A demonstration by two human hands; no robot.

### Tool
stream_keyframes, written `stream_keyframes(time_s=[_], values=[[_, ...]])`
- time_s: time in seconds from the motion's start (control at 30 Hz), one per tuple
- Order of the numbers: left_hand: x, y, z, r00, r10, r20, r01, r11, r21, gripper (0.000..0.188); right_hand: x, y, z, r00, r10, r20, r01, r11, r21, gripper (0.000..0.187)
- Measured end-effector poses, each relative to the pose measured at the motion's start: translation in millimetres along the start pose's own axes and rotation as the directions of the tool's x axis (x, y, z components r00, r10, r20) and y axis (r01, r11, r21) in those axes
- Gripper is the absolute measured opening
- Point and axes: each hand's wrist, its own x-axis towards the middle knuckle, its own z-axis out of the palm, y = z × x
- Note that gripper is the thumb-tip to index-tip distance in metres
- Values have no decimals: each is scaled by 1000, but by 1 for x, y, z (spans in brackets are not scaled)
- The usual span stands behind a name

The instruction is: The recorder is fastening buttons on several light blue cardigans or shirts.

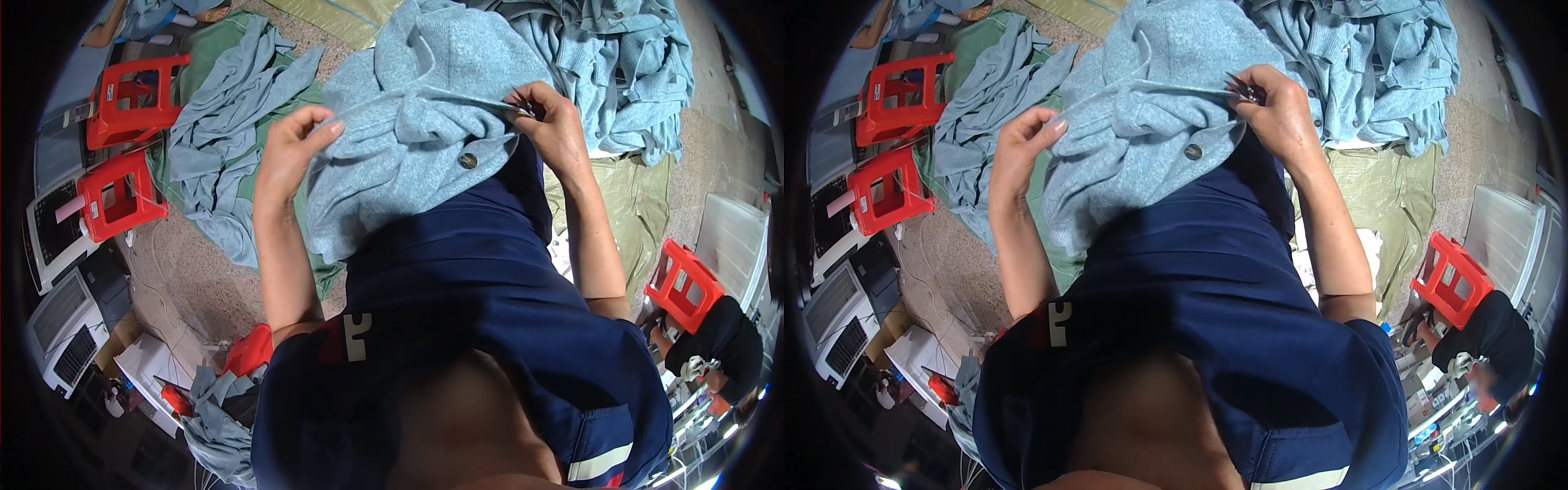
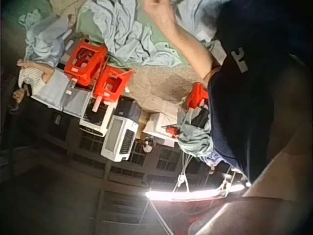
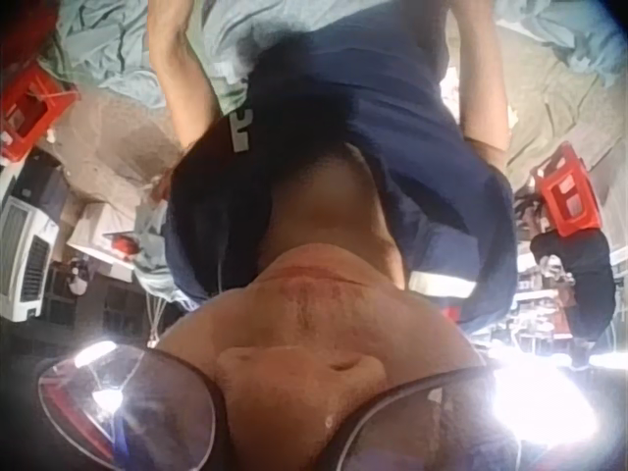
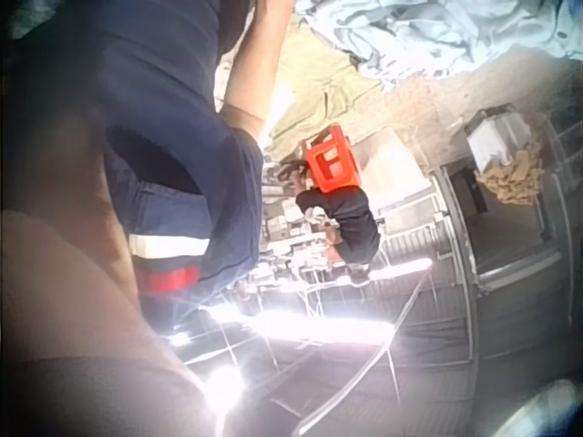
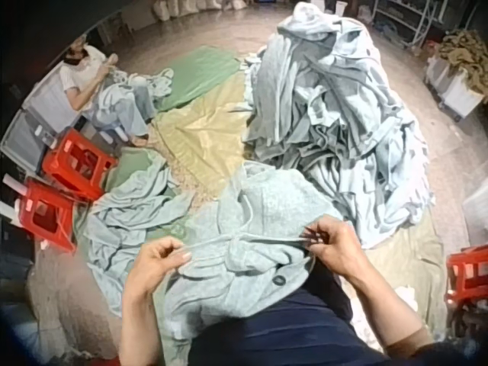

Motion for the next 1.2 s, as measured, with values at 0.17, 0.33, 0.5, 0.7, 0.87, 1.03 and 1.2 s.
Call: stream_keyframes(time_s=[0.17,0.33,0.5,0.7,0.87,1.03,1.2], values=[[-17,4,-3,996,-61,66,67,992,-103,16,-7,1,-2,966,-260,-9,253,946,-204,24],[-27,13,-6,981,-2,192,71,934,-350,20,-13,-15,-4,886,-433,-168,369,876,-310,36],[-33,31,3,987,73,142,1,887,-462,28,-13,-43,9,615,-755,-227,690,655,-309,29],[-40,69,31,971,200,134,-153,943,-295,18,-3,-91,47,369,-926,-81,930,367,37,25],[-38,73,29,959,272,-84,-285,913,-291,17,-11,-89,45,387,-854,347,889,446,107,13],[-21,102,68,909,396,128,-350,895,-276,21,-24,-95,35,326,-776,540,833,505,224,14],[20,55,89,912,184,366,-228,970,79,26,-16,-100,-13,500,-789,357,864,482,-144,19]])
